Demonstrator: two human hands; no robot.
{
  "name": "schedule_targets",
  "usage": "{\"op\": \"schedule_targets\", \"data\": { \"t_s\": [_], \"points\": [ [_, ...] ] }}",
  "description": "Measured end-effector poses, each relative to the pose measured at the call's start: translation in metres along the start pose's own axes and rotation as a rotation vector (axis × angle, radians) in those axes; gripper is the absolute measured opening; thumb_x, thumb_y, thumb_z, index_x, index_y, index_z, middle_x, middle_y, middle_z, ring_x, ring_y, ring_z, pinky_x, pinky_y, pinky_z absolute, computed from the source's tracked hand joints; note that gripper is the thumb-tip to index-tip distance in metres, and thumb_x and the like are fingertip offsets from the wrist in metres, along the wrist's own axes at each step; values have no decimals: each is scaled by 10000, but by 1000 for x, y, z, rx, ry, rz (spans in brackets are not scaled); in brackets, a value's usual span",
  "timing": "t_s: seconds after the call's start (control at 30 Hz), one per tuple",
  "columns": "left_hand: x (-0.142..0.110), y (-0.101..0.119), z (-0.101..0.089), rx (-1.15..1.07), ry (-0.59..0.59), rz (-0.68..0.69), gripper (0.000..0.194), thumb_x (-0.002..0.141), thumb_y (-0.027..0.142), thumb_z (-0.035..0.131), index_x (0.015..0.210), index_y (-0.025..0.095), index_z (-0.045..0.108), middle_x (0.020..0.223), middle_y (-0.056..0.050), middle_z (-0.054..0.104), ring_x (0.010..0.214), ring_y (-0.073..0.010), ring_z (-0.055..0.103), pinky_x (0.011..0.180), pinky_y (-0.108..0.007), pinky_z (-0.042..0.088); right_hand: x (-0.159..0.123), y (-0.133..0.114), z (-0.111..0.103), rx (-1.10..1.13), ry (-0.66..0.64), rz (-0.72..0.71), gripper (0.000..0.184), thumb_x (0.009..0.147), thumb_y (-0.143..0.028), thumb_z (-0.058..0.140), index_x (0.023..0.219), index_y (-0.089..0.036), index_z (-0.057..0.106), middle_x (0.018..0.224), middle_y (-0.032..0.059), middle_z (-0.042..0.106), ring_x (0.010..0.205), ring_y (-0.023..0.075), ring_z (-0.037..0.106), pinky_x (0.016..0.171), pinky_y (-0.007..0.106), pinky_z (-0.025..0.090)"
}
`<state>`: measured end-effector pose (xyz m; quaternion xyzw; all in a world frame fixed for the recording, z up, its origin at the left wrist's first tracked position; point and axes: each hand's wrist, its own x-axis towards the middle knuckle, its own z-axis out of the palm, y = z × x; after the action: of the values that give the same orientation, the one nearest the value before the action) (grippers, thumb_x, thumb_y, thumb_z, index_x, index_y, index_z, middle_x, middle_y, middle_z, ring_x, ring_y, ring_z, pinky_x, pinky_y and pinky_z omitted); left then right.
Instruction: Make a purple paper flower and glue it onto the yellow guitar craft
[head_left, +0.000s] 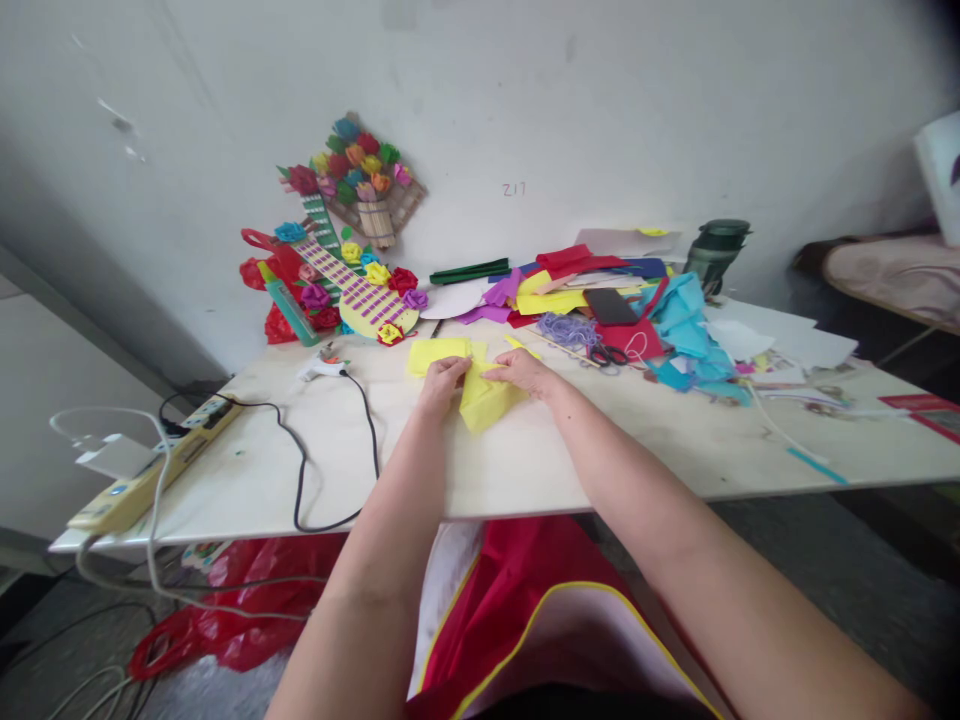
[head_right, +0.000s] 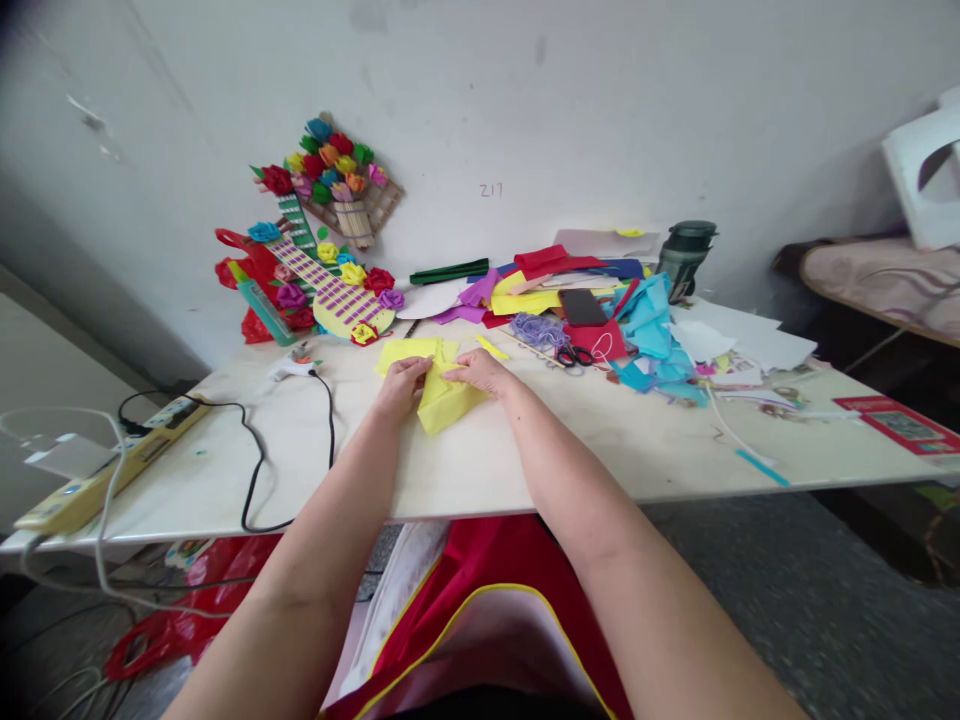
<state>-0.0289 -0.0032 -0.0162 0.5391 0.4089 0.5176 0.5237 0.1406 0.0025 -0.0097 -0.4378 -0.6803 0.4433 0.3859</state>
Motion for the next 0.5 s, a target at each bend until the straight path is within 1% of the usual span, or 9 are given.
{"op": "schedule_targets", "data": {
  "t_s": [0.1, 0.17, 0.23, 0.3, 0.4, 0.5],
  "points": [
    [1, 1, 1, -27, 18, -14, 380, 622, 469, 692, 547, 153, 496, 519, 18, 461, 477, -76, 433, 476, -214, 336, -1, -1, 0, 17, -8, 27, 441, 531, -452, 706, 519, -193, 349, 480, -88, 289, 471, 61, 302, 474, 215, 224],
    [1, 1, 1, -38, 24, -15, 418, 635, 538, 661, 571, 151, 518, 551, 1, 496, 502, -89, 468, 499, -224, 365, -1, -1, 0, 30, -14, 46, 423, 529, -460, 706, 526, -188, 382, 481, -84, 322, 470, 66, 327, 476, 217, 239],
    [1, 2, 1, -22, 13, -5, 446, 646, 578, 637, 597, 146, 540, 560, -3, 503, 508, -91, 475, 503, -225, 368, 0, 0, 0, 29, -10, 55, 432, 527, -464, 709, 521, -188, 377, 481, -83, 330, 467, 65, 332, 473, 217, 241],
    [0, 1, 0, 22, -9, 5, 429, 630, 549, 673, 593, 147, 528, 534, 17, 467, 480, -75, 440, 477, -214, 335, 1, 2, 0, 8, 6, 43, 458, 528, -462, 713, 510, -191, 344, 478, -86, 308, 462, 60, 311, 466, 215, 226],
    [0, -2, -1, 69, -32, 9, 415, 588, 465, 739, 558, 162, 458, 493, 51, 396, 434, -53, 370, 434, -205, 264, 2, 4, 0, -24, 20, 4, 476, 551, -474, 698, 506, -196, 315, 480, -89, 268, 463, 55, 275, 462, 215, 199],
    [1, -5, -2, 64, -33, 26, 417, 595, 436, 739, 554, 172, 418, 473, 64, 360, 411, -48, 330, 415, -205, 221, 2, 3, 0, -25, 15, -24, 470, 578, -486, 676, 503, -196, 315, 484, -84, 264, 470, 59, 267, 466, 221, 197]
  ]
}}
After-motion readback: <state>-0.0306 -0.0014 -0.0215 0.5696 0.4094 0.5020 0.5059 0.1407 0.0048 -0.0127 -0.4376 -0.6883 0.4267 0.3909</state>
